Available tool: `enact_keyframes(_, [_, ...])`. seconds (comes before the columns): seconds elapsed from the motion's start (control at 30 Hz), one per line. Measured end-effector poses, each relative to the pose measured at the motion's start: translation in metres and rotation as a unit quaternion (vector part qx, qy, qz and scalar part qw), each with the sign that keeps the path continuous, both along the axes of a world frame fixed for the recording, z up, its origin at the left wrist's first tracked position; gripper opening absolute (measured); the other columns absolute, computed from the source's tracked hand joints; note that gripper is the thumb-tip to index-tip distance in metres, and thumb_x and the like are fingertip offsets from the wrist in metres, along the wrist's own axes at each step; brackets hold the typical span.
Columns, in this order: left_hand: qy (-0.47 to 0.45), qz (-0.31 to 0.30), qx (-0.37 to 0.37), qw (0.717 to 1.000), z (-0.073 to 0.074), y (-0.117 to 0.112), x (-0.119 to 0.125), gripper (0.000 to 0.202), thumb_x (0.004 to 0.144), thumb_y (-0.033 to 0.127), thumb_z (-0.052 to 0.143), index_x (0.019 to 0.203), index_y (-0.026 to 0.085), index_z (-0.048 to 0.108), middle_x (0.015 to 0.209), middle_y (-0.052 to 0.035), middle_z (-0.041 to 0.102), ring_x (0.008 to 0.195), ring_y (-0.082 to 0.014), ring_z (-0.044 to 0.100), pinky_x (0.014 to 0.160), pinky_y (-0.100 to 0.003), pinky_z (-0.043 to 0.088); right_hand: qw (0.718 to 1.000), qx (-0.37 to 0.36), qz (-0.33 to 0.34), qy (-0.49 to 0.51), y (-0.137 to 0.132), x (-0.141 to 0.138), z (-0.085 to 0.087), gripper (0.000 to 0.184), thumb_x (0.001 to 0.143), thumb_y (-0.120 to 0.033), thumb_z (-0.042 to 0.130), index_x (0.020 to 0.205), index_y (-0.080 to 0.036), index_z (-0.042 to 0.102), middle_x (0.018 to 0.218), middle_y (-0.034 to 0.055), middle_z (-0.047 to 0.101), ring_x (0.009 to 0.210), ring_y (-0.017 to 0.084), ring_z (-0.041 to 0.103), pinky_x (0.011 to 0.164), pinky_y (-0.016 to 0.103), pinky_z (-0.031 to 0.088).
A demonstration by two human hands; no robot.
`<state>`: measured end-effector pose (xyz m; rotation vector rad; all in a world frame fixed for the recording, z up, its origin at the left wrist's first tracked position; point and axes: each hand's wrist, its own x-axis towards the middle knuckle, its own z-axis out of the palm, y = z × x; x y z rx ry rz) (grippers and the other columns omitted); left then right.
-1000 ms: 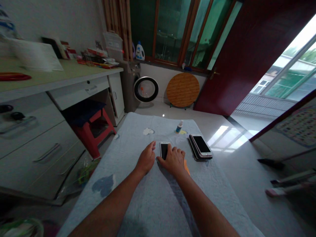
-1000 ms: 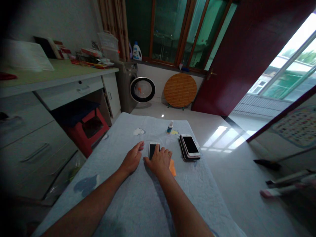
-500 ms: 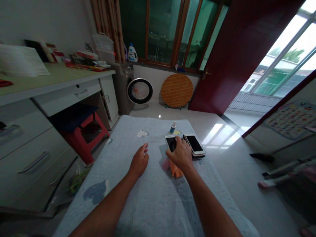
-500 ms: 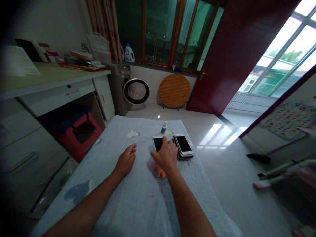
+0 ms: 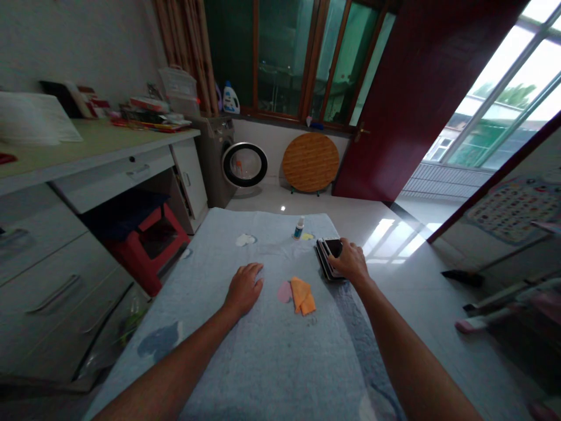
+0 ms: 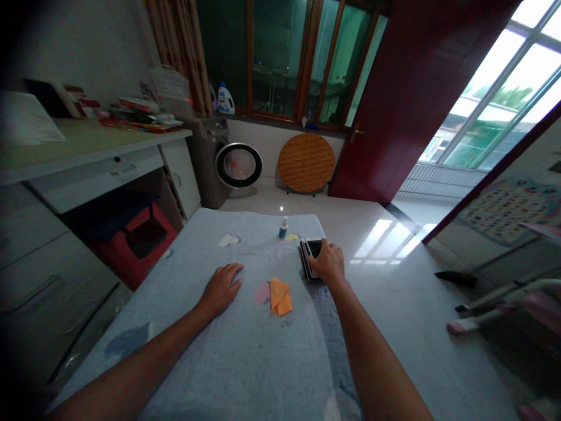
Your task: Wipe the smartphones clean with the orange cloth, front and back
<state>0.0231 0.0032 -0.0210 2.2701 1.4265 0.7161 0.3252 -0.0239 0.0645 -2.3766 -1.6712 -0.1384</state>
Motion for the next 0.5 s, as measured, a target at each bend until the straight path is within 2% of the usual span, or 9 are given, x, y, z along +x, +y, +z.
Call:
enact_keyframes(0.07, [-0.027, 0.000, -0.056, 0.998, 0.002, 0.004, 0.002, 0.035, 0.078, 0.018, 0.051, 0.112, 0.017, 0.059, 0.126, -0.0120, 0.057, 0.119, -0.0271, 0.048, 0.106, -0.043, 0.031, 1.000, -0.001, 0.000, 0.001, 0.000, 0.000, -0.004, 0.048, 0.076, -0.039, 0.058, 0.116, -0.012, 0.053, 0.099, 0.0155, 0.062, 0.092, 0.027, 0.055, 0.080, 0.034, 0.036])
enact_keyframes(0.1, [-0.060, 0.006, -0.106, 0.992, 0.004, 0.007, 0.004, 0.035, 0.075, 0.017, 0.053, 0.109, 0.018, 0.060, 0.126, -0.0112, 0.057, 0.122, -0.0279, 0.046, 0.107, -0.044, 0.028, 1.000, -0.001, 0.000, 0.000, -0.001, 0.000, -0.005, 0.047, 0.077, -0.039, 0.058, 0.115, -0.012, 0.054, 0.099, 0.0154, 0.062, 0.092, 0.027, 0.055, 0.080, 0.033, 0.036])
enact_keyframes(0.17, [-0.084, 0.009, -0.139, 0.987, 0.010, 0.013, 0.011, 0.031, 0.073, 0.019, 0.054, 0.104, 0.019, 0.061, 0.122, -0.0111, 0.059, 0.122, -0.0294, 0.046, 0.108, -0.047, 0.026, 1.000, 0.000, 0.003, -0.005, -0.001, -0.001, -0.007, 0.046, 0.078, -0.041, 0.058, 0.114, -0.012, 0.054, 0.099, 0.0150, 0.062, 0.092, 0.027, 0.055, 0.080, 0.033, 0.036])
enact_keyframes(0.3, [-0.166, -0.019, -0.192, 0.967, 0.027, 0.020, 0.044, 0.032, 0.075, 0.025, 0.056, 0.105, 0.019, 0.062, 0.124, -0.0105, 0.058, 0.122, -0.0267, 0.046, 0.108, -0.039, 0.029, 1.000, 0.002, 0.010, 0.021, 0.000, 0.004, -0.007, 0.054, 0.079, -0.048, 0.058, 0.120, -0.013, 0.053, 0.105, 0.0158, 0.061, 0.095, 0.027, 0.056, 0.082, 0.034, 0.038])
enact_keyframes(0.4, [-0.245, -0.048, -0.262, 0.932, 0.037, 0.017, 0.083, 0.035, 0.079, 0.032, 0.054, 0.110, 0.017, 0.060, 0.120, -0.0110, 0.060, 0.113, -0.0240, 0.054, 0.100, -0.036, 0.038, 0.993, 0.025, -0.019, 0.111, 0.004, 0.018, -0.005, 0.064, 0.079, -0.051, 0.057, 0.128, -0.009, 0.050, 0.116, 0.0194, 0.059, 0.102, 0.028, 0.056, 0.084, 0.033, 0.040])
enact_keyframes(0.5, [-0.324, -0.067, -0.344, 0.879, 0.040, 0.014, 0.122, 0.039, 0.085, 0.045, 0.049, 0.107, 0.015, 0.059, 0.111, -0.0114, 0.064, 0.104, -0.0230, 0.058, 0.092, -0.037, 0.044, 0.968, 0.029, -0.057, 0.242, 0.006, 0.036, -0.007, 0.063, 0.082, -0.050, 0.053, 0.127, -0.005, 0.052, 0.113, 0.0194, 0.062, 0.099, 0.025, 0.059, 0.079, 0.030, 0.043])
